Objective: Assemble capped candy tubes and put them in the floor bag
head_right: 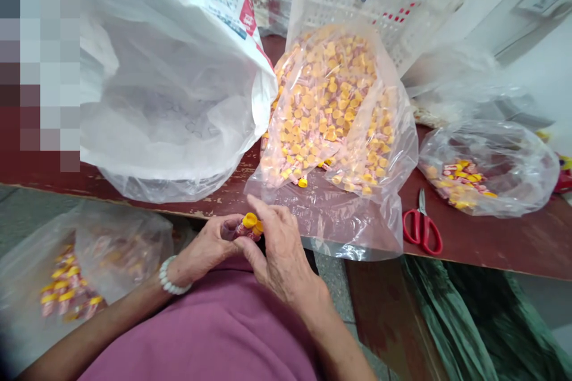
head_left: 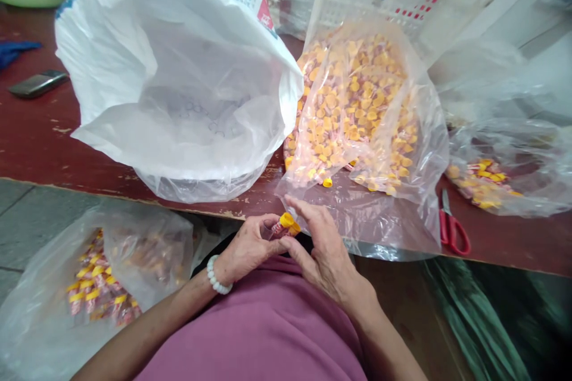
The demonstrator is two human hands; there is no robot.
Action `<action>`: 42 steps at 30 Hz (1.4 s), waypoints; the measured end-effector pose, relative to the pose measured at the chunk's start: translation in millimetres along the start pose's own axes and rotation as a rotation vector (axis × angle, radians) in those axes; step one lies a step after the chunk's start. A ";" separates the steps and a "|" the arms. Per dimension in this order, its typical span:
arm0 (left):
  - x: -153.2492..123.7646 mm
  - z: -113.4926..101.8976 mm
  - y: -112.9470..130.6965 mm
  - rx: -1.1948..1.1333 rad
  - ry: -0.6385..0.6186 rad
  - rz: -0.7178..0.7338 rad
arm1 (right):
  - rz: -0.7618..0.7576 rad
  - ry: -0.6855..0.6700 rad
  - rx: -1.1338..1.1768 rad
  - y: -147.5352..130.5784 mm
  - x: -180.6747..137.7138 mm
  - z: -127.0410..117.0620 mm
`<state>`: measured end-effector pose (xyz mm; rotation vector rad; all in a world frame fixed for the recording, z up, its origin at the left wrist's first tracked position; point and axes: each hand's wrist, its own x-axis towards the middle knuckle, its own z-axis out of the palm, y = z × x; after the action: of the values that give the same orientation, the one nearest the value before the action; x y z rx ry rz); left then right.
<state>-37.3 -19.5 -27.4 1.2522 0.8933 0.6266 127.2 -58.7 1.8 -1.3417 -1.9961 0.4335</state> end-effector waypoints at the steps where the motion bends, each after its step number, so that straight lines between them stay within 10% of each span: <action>1: 0.3 0.2 0.0 -0.042 -0.006 -0.026 | 0.016 0.030 -0.016 0.2 -1.8 0.5; 16: 4.3 20.7 -6.3 -0.280 0.014 -0.122 | 0.058 0.171 -0.187 5.6 -10.6 50.1; 23: 5.2 16.1 -10.1 -0.496 -0.021 -0.168 | 0.063 -0.042 -0.058 11.5 -7.0 26.1; 35: 0.9 13.1 -6.6 -0.308 0.060 -0.241 | 0.315 0.303 -0.381 129.9 35.4 12.8; 42: 5.3 15.5 -7.5 -0.274 0.024 -0.267 | 0.370 0.358 -0.225 80.1 12.1 -7.2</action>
<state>-21.9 -25.0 -34.9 0.8643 0.9408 0.5304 183.6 -15.5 -37.6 -1.7986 -1.5391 0.1183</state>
